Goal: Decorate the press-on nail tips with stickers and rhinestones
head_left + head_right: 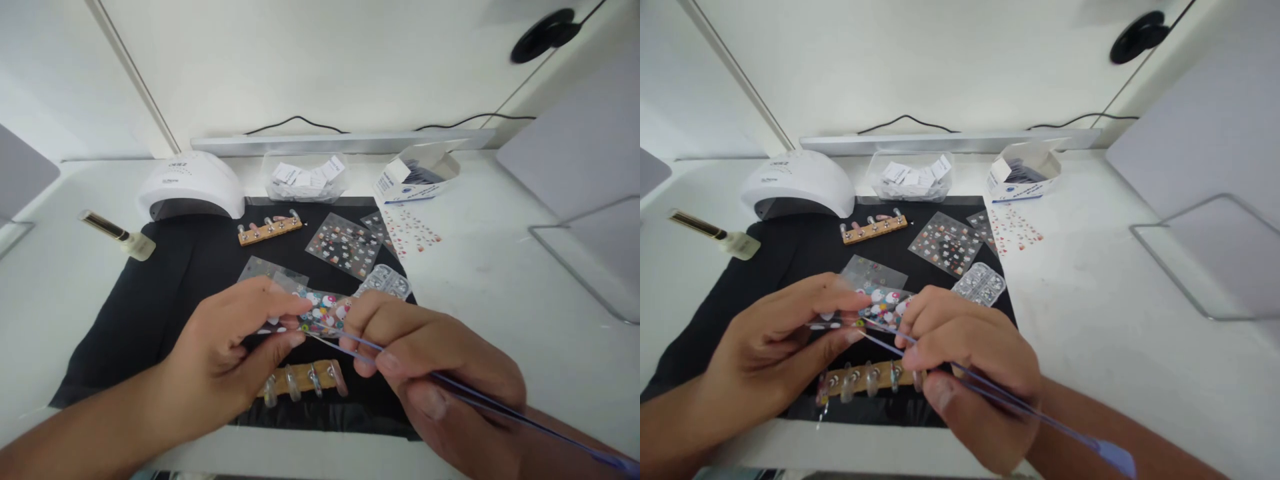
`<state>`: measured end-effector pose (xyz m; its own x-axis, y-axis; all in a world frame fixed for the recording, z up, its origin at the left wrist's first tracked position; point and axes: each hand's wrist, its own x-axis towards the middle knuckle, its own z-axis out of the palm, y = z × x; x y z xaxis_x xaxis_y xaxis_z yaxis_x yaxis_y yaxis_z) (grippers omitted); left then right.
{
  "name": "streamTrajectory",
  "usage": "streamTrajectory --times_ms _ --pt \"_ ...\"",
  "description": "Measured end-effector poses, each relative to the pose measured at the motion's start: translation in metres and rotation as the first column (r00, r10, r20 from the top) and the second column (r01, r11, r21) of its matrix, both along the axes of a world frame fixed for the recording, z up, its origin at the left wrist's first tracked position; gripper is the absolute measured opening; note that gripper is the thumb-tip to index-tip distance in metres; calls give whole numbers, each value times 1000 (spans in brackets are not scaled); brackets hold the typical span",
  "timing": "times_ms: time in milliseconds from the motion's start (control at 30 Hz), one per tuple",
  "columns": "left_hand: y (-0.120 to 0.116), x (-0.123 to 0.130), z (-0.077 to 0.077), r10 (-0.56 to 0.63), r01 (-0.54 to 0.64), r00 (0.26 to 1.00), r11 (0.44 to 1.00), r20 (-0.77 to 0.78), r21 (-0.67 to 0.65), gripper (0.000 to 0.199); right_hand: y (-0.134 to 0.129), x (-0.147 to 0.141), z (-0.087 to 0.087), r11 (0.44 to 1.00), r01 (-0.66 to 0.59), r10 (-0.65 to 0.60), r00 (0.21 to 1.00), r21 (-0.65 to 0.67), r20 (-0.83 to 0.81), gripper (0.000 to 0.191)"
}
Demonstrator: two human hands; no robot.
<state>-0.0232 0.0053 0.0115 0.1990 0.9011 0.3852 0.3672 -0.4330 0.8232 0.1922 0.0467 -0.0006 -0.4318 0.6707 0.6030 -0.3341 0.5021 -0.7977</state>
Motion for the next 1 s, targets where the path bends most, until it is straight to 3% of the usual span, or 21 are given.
streamTrajectory --times_ms 233,567,833,1000 --pt "0 -2 0 -27 29 999 998 42 -58 21 0 1 0 1000 -15 15 1000 14 0 24" --pt "5 -6 6 -55 79 990 979 128 -187 18 2 3 8 982 -67 61 997 -175 -36 16" --pt "17 -16 9 -178 292 937 873 302 -392 23 7 -2 10 930 -210 201 978 -303 -64 13" --pt "17 -18 8 -148 319 915 836 375 -447 28 8 -5 9 891 -250 230 968 -378 -97 12"
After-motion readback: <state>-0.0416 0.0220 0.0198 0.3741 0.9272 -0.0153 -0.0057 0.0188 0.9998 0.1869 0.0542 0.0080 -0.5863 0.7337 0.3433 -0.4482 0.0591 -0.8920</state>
